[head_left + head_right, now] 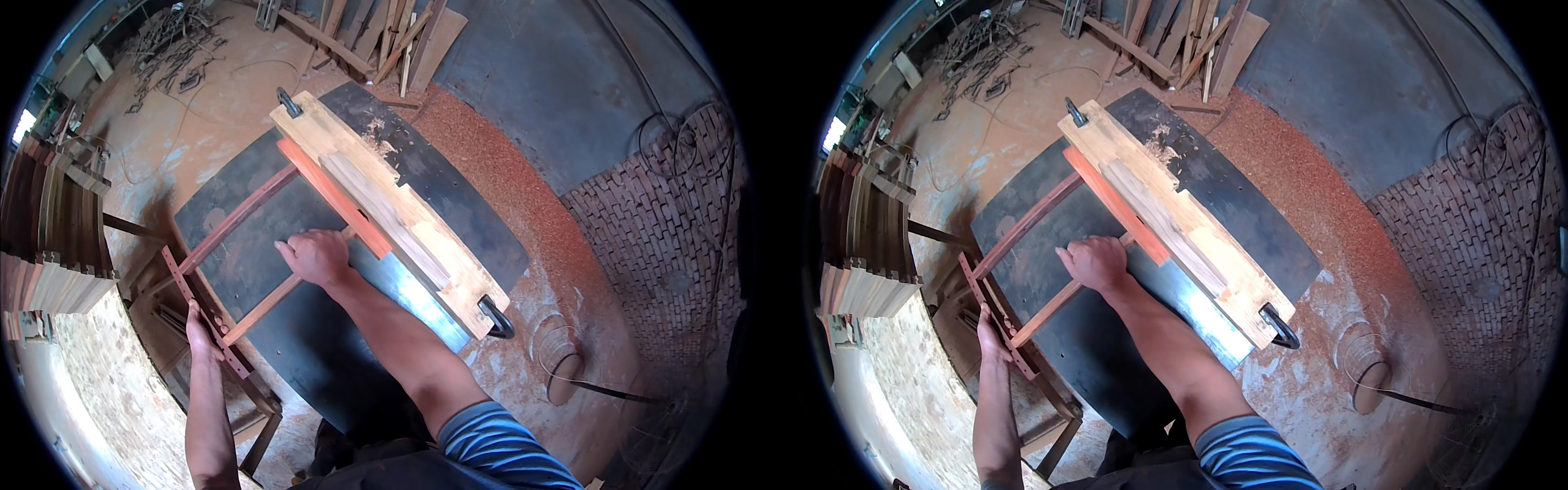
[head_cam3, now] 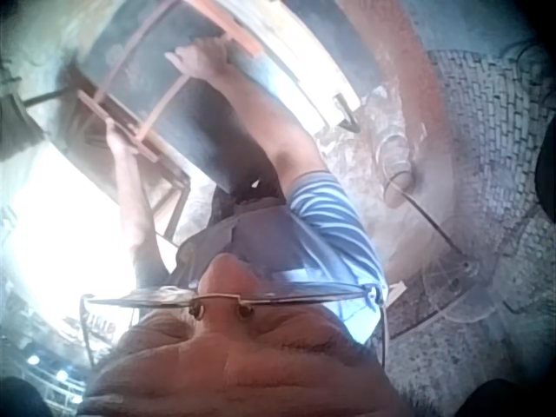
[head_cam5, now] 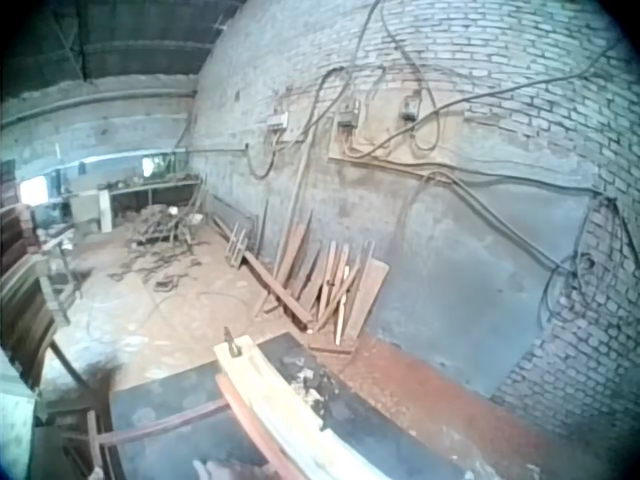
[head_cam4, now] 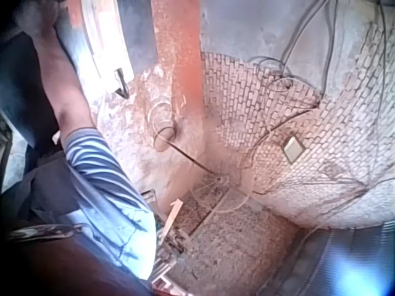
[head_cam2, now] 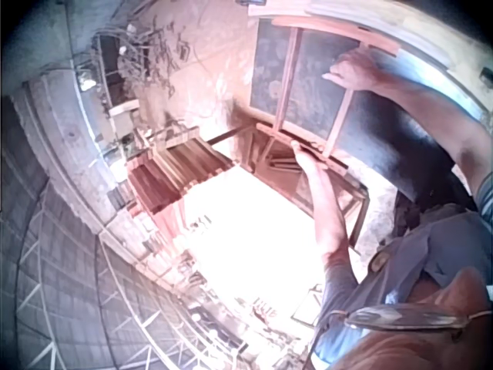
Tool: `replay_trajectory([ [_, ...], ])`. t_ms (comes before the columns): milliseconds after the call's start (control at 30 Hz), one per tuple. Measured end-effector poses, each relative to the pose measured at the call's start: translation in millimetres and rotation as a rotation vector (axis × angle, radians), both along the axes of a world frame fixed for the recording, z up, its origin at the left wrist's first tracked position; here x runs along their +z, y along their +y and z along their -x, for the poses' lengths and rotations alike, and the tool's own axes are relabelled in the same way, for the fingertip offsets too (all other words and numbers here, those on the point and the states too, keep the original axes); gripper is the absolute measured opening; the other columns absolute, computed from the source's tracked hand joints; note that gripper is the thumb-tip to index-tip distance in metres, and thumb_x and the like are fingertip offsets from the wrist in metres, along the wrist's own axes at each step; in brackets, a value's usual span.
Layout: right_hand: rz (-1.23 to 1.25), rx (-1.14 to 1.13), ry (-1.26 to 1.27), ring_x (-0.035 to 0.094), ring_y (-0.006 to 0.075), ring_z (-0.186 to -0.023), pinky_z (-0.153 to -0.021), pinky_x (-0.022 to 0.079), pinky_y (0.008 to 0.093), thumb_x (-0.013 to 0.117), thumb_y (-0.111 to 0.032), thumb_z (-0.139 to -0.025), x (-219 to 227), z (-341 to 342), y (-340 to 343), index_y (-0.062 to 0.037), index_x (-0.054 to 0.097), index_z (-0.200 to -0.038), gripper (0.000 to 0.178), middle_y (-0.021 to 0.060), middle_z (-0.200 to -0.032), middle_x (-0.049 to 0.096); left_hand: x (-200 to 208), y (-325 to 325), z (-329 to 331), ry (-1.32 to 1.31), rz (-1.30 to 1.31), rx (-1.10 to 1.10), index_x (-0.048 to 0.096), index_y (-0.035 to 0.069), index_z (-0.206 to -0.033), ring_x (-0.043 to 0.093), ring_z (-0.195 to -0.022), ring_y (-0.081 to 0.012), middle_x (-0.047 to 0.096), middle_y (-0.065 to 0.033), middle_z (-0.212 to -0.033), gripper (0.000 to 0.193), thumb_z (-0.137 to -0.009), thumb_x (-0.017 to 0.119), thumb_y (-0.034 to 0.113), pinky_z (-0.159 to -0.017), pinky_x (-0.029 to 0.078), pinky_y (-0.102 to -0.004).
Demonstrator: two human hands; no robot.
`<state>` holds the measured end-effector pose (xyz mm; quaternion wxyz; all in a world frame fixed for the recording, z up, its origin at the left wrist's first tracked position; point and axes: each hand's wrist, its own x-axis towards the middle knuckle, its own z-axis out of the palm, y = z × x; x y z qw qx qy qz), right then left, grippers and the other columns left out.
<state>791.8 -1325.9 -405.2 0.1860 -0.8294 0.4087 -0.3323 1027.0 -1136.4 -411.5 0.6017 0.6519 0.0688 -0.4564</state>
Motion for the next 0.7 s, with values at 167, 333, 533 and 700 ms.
replay_trajectory([
  [167, -0.019, 0.002, 0.024, 0.065, 0.0309, -0.059, -0.057, 0.049, 0.0461, 0.069, -0.034, -0.086, 2.0, -7.6, -5.1, -0.0108, 0.063, -0.058, 0.037, 0.0108, -0.06, 0.064, 0.5, -6.2, -7.8, -0.032, -0.015, -0.019, 0.048, 0.018, -0.088, 0.049, -0.049, -0.0153, 0.049, -0.0006, -0.065, 0.035, -0.102, 0.047, 0.051, -0.044, 0.043, -0.0296],
  [333, 0.055, -0.016, -0.058, 0.061, 0.0328, -0.052, -0.051, 0.046, 0.0472, 0.071, -0.036, -0.084, -3.6, -18.1, -14.4, -0.0101, 0.06, -0.054, 0.041, 0.0112, -0.054, 0.06, -8.0, -11.4, -21.3, -0.051, 0.009, -0.022, 0.049, 0.018, -0.089, 0.05, -0.051, -0.0152, 0.049, -0.0003, -0.066, 0.034, -0.102, 0.048, 0.05, -0.044, 0.043, -0.0295],
  [533, -0.05, 0.009, 0.055, 0.067, 0.0321, -0.064, -0.062, 0.05, 0.0471, 0.065, -0.037, -0.089, 2.7, -27.9, -23.1, -0.0098, 0.067, -0.061, 0.039, 0.0124, -0.064, 0.067, -7.7, -21.5, -33.3, -0.036, 0.005, -0.017, 0.05, 0.018, -0.089, 0.05, -0.051, -0.0154, 0.049, -0.0004, -0.065, 0.034, -0.101, 0.05, 0.05, -0.044, 0.042, -0.0294],
  [700, -0.07, 0.014, 0.079, 0.067, 0.0318, -0.064, -0.063, 0.051, 0.0466, 0.064, -0.038, -0.09, 4.5, -37.0, -31.9, -0.01, 0.068, -0.062, 0.039, 0.0126, -0.065, 0.067, -10.7, -30.0, -44.2, -0.036, 0.001, -0.019, 0.049, 0.019, -0.091, 0.049, -0.05, -0.0153, 0.049, -0.0005, -0.065, 0.033, -0.101, 0.049, 0.051, -0.044, 0.042, -0.029],
])
